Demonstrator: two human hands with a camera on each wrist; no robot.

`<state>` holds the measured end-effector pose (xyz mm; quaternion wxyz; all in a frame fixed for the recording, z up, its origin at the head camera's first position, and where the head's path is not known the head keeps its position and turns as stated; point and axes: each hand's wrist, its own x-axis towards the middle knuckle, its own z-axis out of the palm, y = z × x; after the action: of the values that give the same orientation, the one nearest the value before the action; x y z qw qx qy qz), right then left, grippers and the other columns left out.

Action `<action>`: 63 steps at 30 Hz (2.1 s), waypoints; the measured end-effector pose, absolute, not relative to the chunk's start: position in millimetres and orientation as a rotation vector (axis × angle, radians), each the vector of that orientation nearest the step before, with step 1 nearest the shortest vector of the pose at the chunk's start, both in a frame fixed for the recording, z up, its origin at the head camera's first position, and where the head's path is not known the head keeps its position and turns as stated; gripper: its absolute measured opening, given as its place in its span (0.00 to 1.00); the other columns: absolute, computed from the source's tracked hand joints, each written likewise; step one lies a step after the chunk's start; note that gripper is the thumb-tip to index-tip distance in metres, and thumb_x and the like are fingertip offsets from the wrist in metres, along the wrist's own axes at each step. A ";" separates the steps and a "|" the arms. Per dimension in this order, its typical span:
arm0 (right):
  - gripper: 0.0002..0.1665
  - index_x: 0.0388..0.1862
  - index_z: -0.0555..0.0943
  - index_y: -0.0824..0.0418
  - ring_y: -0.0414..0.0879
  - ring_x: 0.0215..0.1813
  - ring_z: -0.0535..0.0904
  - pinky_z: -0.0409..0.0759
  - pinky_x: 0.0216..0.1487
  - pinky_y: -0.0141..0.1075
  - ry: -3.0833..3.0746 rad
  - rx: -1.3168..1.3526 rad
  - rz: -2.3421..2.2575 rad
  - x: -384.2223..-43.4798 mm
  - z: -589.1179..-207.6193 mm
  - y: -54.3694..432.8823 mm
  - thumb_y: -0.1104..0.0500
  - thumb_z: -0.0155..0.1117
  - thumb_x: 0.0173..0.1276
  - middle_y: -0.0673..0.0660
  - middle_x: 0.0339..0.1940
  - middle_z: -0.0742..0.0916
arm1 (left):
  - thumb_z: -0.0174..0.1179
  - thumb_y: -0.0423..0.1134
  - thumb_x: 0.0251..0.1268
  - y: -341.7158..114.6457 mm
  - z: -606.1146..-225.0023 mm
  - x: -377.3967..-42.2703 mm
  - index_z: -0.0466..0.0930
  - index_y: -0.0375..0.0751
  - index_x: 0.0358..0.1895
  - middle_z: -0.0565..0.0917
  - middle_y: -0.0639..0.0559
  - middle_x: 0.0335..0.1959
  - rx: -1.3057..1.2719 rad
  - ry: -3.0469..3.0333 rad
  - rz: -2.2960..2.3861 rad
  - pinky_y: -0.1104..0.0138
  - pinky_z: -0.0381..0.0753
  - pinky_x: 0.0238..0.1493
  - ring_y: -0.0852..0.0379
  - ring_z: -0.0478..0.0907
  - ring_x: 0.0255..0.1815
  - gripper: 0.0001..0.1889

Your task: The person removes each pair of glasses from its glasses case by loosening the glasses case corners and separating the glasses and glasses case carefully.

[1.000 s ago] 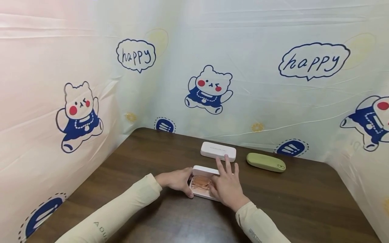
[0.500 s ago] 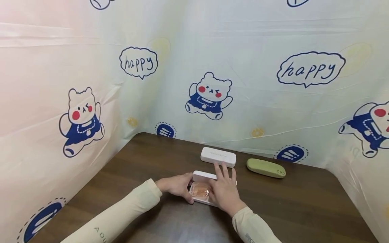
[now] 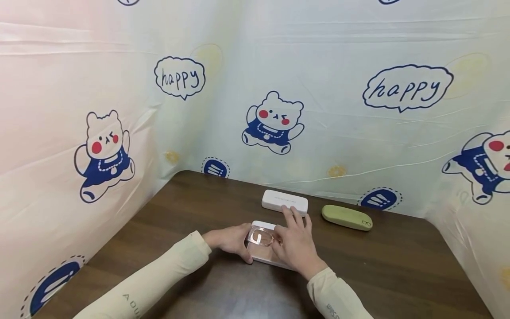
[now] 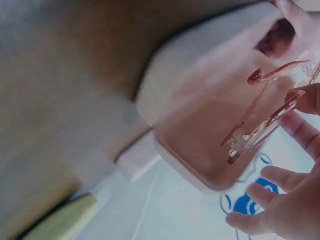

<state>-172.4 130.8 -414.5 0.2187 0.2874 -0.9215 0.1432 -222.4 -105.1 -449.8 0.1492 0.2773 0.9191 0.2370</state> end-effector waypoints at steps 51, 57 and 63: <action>0.14 0.31 0.79 0.46 0.39 0.39 0.74 0.67 0.38 0.34 -2.441 1.309 0.182 -68.7 -420.7 -10.7 0.45 0.74 0.49 0.43 0.31 0.78 | 0.83 0.54 0.39 -109.3 -448.5 -221.8 0.70 0.45 0.47 0.72 0.57 0.38 0.819 2.636 0.679 0.68 0.73 0.41 0.60 0.72 0.38 0.35; 0.15 0.32 0.79 0.47 0.36 0.33 0.73 0.65 0.34 0.31 -2.557 1.364 0.152 -66.6 -429.2 -22.7 0.45 0.75 0.51 0.42 0.27 0.78 | 0.83 0.54 0.39 -109.4 -448.5 -221.8 0.70 0.45 0.46 0.72 0.57 0.38 0.800 2.623 0.681 0.68 0.73 0.41 0.60 0.72 0.37 0.35; 0.16 0.35 0.81 0.48 0.37 0.34 0.72 0.67 0.33 0.33 -2.601 1.381 0.132 -66.0 -435.3 -30.6 0.42 0.74 0.55 0.44 0.29 0.79 | 0.82 0.54 0.39 -109.1 -449.1 -224.3 0.70 0.45 0.47 0.72 0.58 0.38 0.813 2.625 0.677 0.68 0.73 0.41 0.60 0.72 0.37 0.36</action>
<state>-66.0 -30.6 -435.3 0.0968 0.4663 -0.8782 0.0444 -224.3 -109.1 -449.1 0.1550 0.2839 0.9163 0.2363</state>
